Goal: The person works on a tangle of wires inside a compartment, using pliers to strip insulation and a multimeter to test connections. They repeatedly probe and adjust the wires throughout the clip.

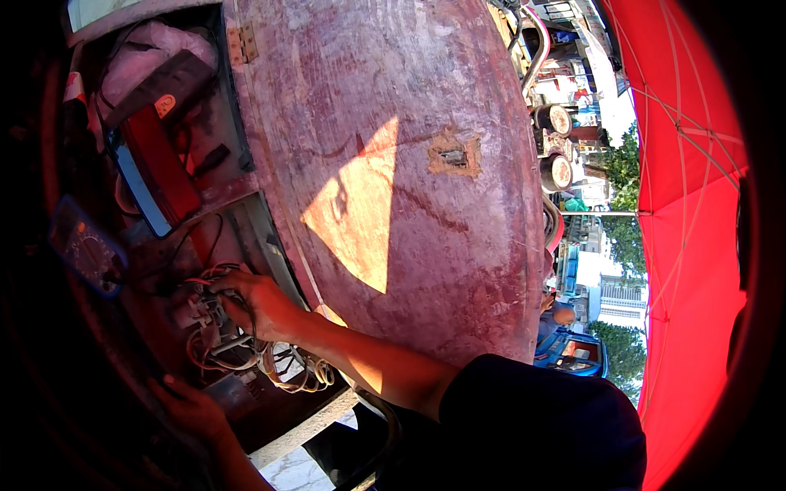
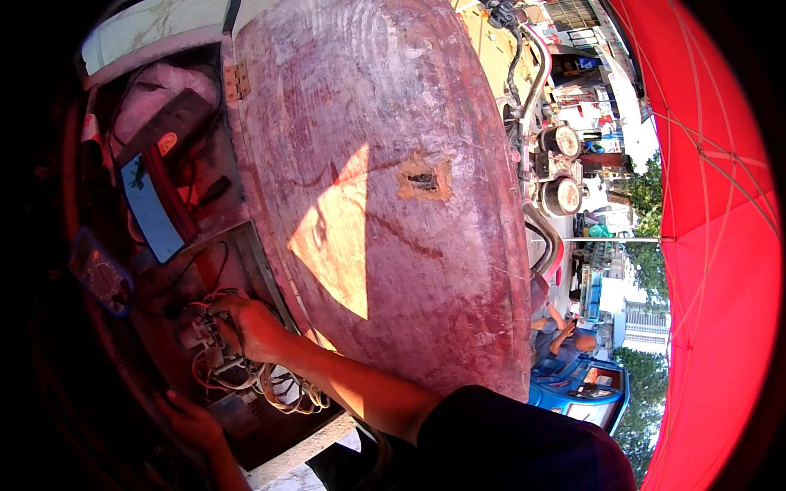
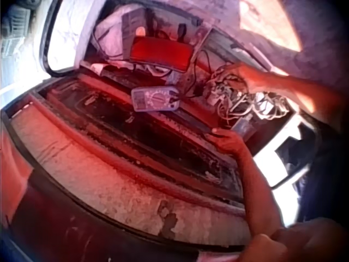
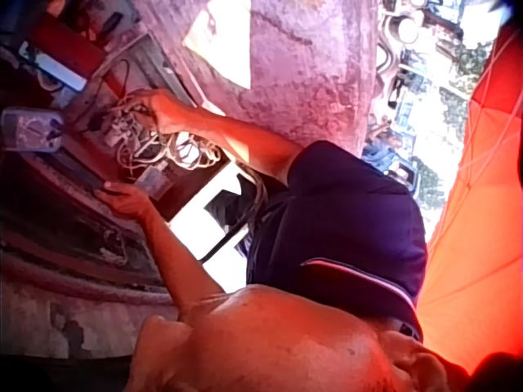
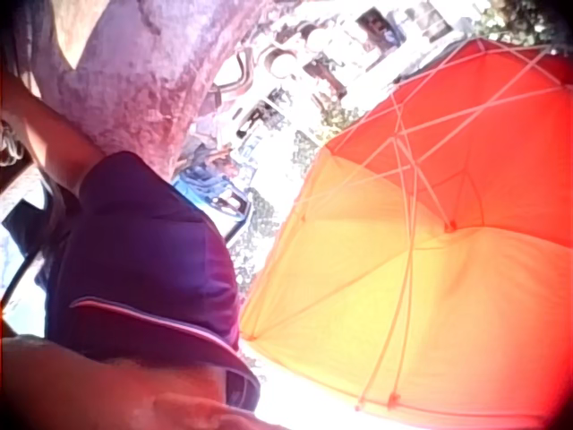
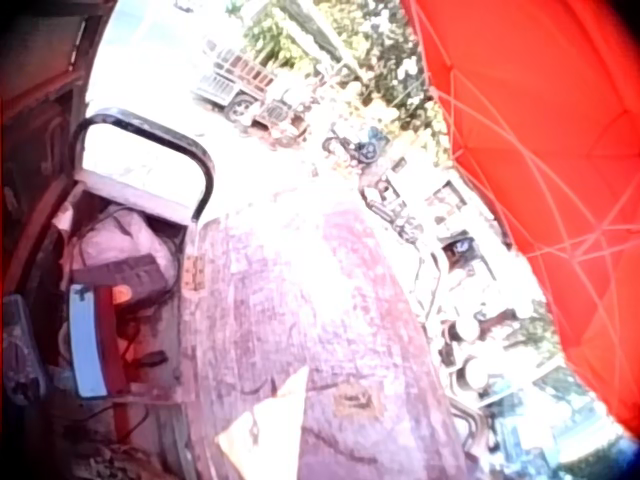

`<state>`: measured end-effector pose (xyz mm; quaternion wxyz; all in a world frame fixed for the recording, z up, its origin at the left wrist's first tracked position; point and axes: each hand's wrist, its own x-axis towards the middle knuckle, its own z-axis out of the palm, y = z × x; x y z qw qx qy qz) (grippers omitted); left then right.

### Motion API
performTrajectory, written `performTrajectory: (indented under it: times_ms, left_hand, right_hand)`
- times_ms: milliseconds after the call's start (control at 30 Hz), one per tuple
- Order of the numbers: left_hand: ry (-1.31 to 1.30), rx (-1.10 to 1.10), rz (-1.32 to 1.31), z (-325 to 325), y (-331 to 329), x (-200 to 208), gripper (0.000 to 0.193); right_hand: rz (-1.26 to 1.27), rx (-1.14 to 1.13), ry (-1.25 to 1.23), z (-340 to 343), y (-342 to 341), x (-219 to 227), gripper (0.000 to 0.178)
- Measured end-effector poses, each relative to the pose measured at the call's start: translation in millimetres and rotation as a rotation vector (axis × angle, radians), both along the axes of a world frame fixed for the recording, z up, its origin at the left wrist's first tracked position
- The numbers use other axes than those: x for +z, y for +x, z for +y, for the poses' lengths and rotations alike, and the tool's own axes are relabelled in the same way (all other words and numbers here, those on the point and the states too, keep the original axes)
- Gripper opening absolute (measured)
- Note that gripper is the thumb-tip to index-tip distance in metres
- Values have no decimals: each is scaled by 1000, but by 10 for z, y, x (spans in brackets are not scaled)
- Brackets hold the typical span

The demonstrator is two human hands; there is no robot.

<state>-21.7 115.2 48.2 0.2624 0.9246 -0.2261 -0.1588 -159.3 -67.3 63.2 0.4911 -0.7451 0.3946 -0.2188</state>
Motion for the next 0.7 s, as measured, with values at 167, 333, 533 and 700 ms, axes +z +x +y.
performTrajectory:
  times_ms: [167, 333, 533, 700]
  left_hand:
    - [-17, 13, 20, -55, -22, 73, 49]
    - [-30, 2, 3, -25, -25, 20, 49]
    - [-29, 3, -1, -17, -21, 15, 48]
    - [-37, 15, 1, -26, -18, 12, 45]
  right_hand:
    - [15, 3, 18, 4, 3, 68, 23]
    - [8, -8, 29, 40, -30, -26, 28]
    - [30, -3, 71, 39, -30, -19, 29]
    - [32, 11, 100, 32, -39, -43, 29]
